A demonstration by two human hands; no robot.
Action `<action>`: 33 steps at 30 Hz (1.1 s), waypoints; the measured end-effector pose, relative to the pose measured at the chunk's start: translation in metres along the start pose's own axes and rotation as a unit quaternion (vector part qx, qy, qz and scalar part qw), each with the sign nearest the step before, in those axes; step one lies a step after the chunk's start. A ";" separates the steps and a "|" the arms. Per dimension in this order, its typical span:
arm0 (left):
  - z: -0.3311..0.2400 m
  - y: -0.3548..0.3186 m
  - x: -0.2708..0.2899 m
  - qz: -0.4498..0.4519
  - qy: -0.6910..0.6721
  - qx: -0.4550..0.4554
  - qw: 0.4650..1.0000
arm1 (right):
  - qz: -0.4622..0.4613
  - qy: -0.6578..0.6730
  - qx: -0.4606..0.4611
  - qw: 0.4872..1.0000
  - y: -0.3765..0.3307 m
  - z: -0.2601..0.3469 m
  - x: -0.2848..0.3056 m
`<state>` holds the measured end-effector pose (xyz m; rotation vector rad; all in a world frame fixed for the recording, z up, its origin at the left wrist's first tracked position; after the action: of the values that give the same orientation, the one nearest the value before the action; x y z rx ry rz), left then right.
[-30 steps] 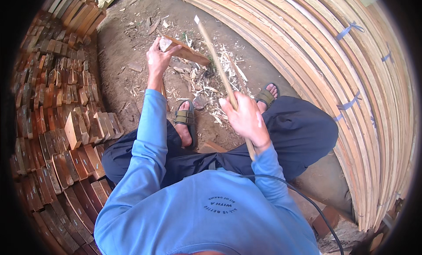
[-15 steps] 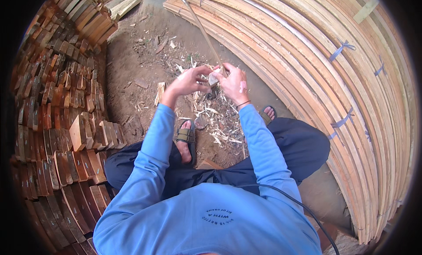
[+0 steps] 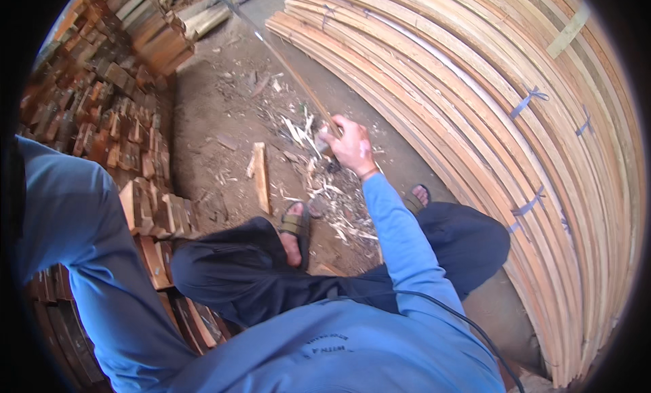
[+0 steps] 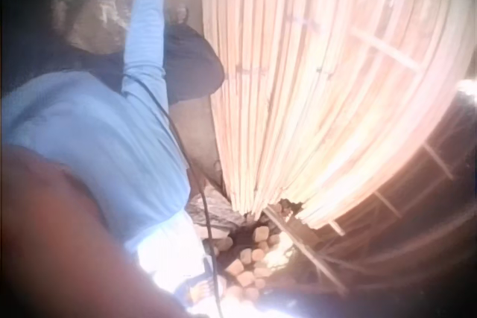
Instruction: The person holds a piece of wood by hand and chips away at one end of it using a hatchet while sitting on the ground.
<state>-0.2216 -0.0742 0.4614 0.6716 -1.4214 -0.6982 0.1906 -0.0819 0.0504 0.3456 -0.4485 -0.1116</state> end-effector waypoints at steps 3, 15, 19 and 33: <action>0.020 0.001 -0.016 0.045 0.000 0.016 0.999 | 0.069 0.018 -0.089 0.993 -0.003 -0.004 -0.005; 0.045 -0.021 -0.010 0.056 -0.043 0.066 0.995 | 0.018 -0.027 -0.049 0.998 0.006 -0.013 0.010; 0.038 -0.020 0.000 0.051 -0.022 0.051 0.997 | 0.008 0.010 -0.053 0.999 0.013 -0.018 0.009; -0.149 -0.161 -0.159 0.408 -0.280 0.048 0.867 | 0.007 -0.050 -0.093 0.994 0.013 0.007 -0.021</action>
<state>-0.0814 -0.0538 0.2307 -0.1305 -2.0817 -0.1287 0.1686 -0.0682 0.0523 0.1550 -0.5346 -0.1557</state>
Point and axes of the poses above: each hand's wrist, its own y-axis towards the middle knuckle, its own x-axis out of the back of the hand, z = x × y, the point moved 3 cm from there along y, towards the middle knuckle, and after that the axes turned 4 degrees about y, right-handed, at the moved point
